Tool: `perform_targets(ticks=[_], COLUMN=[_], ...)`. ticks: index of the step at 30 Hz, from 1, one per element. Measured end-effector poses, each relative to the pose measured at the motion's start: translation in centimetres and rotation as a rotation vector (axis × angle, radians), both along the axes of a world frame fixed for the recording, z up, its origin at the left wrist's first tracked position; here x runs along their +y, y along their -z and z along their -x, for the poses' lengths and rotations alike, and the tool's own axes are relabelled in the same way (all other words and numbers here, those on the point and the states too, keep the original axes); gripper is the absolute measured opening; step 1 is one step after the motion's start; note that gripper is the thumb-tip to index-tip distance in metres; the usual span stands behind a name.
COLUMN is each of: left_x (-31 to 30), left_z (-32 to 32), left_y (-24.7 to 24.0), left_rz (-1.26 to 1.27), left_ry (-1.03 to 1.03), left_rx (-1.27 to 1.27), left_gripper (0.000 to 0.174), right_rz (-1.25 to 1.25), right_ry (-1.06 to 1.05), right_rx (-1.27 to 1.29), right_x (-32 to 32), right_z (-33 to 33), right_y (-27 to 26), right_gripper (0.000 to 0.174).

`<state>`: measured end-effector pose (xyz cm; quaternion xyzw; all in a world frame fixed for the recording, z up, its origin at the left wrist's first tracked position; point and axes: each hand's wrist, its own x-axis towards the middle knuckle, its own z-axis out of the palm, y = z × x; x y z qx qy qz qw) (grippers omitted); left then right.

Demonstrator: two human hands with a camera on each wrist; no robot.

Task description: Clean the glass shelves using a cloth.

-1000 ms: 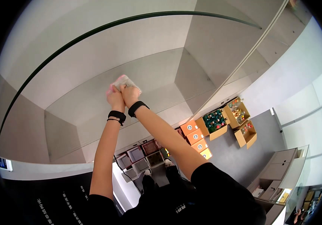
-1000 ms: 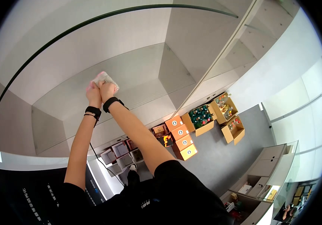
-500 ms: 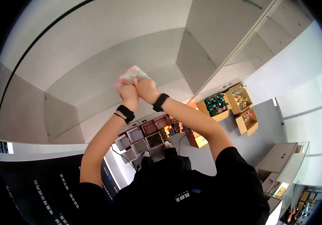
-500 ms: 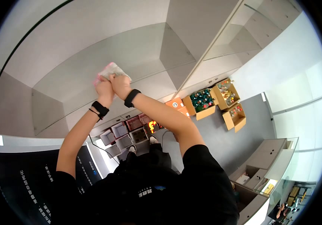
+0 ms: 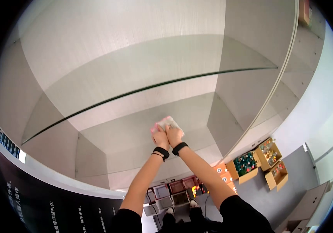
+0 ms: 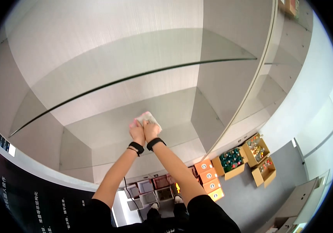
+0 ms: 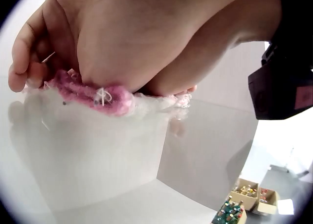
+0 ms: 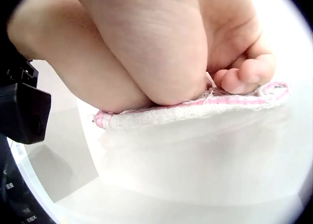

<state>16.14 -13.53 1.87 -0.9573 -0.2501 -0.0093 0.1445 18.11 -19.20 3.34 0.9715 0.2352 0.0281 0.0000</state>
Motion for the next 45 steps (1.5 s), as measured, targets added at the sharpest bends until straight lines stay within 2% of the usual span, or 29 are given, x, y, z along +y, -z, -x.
perform_targets(ticks=[3, 4, 6, 8, 9, 10, 12, 15, 18, 20, 24, 25, 26, 30, 33, 36, 39, 43, 45], left_x=[-0.9, -1.4, -2.7, -4.3, -5.1, -5.5, -6.0, -7.1, -6.5, -6.0, -5.0, -4.7, -4.4, -3.6, -3.7, -3.9, -4.5, -6.2, -6.6], left_z=[1.1, 1.7, 3.5, 5.6, 5.9, 6.3, 6.9, 7.8, 7.4, 6.7, 3.7, 2.7, 1.8, 0.0, -0.1, 0.4, 1.5, 5.0, 5.7], left_y=[-1.1, -1.3, -1.6, -2.5, -3.0, -2.2, 0.1, -1.9, -1.8, -1.4, -2.1, -1.7, -1.1, -0.8, -1.2, -0.7, -0.3, -1.8, -1.7], left_rz=[0.057, 0.013, -0.028, -0.150, 0.000, -0.002, -0.290, -0.283, -0.331, -0.341, -0.137, -0.071, -0.075, -0.147, -0.105, -0.080, -0.105, -0.101, -0.077], left_ry=[0.013, 0.052, 0.088, 0.196, 0.154, 0.148, 0.225, 0.252, 0.313, 0.311, 0.208, 0.160, 0.165, 0.126, 0.119, 0.100, 0.120, 0.185, 0.208], left_rx=[0.051, 0.083, 0.123, 0.155, 0.311, 0.310, 0.186, 0.268, 0.178, 0.164, 0.187, 0.197, 0.190, 0.184, 0.161, 0.124, 0.155, 0.207, 0.202], left_gripper=[0.057, 0.060, 0.063, 0.067, 0.061, 0.061, 0.062, 0.060, 0.061, 0.062, 0.066, 0.068, 0.068, 0.071, 0.071, 0.071, 0.072, 0.073, 0.072], right_rz=[0.038, 0.038, 0.059, 0.049, 0.041, 0.031, -0.018, -0.044, 0.071, 0.015, 0.013, 0.058, 0.102, 0.176, 0.069, 0.106, 0.153, 0.140, 0.116], right_ry=[-0.011, -0.011, -0.088, -0.142, -0.172, -0.203, -0.204, -0.219, -0.193, -0.264, -0.217, -0.141, -0.063, 0.066, 0.056, -0.007, -0.024, -0.123, -0.129], right_rx=[-0.001, 0.003, -0.083, -0.119, -0.115, -0.114, -0.069, -0.091, -0.027, -0.140, -0.226, -0.139, -0.053, 0.006, -0.004, -0.125, -0.225, -0.072, -0.115], right_x=[-0.6, -1.2, -2.5, -4.6, -5.6, -6.3, -7.5, -7.9, -7.4, -7.0, -5.3, -4.8, -4.5, -3.5, -3.8, -4.1, -5.0, -6.8, -7.6], right_z=[0.5, 0.9, 1.8, 3.9, 4.7, 5.2, 6.3, 6.2, 5.7, 4.4, 2.0, 1.6, 1.3, 0.6, 0.7, 0.3, 1.5, 4.1, 5.1], right_y=[0.9, 1.5, 2.7, 1.7, 1.7, 1.8, 1.4, 1.7, 1.1, 2.7, 2.7, 1.8, 1.0, -0.9, -0.8, 1.3, 1.9, 1.1, 1.9], right_gripper=[0.036, 0.036, 0.047, 0.044, 0.042, 0.041, 0.036, 0.036, 0.039, 0.041, 0.045, 0.046, 0.047, 0.050, 0.039, 0.048, 0.049, 0.047, 0.045])
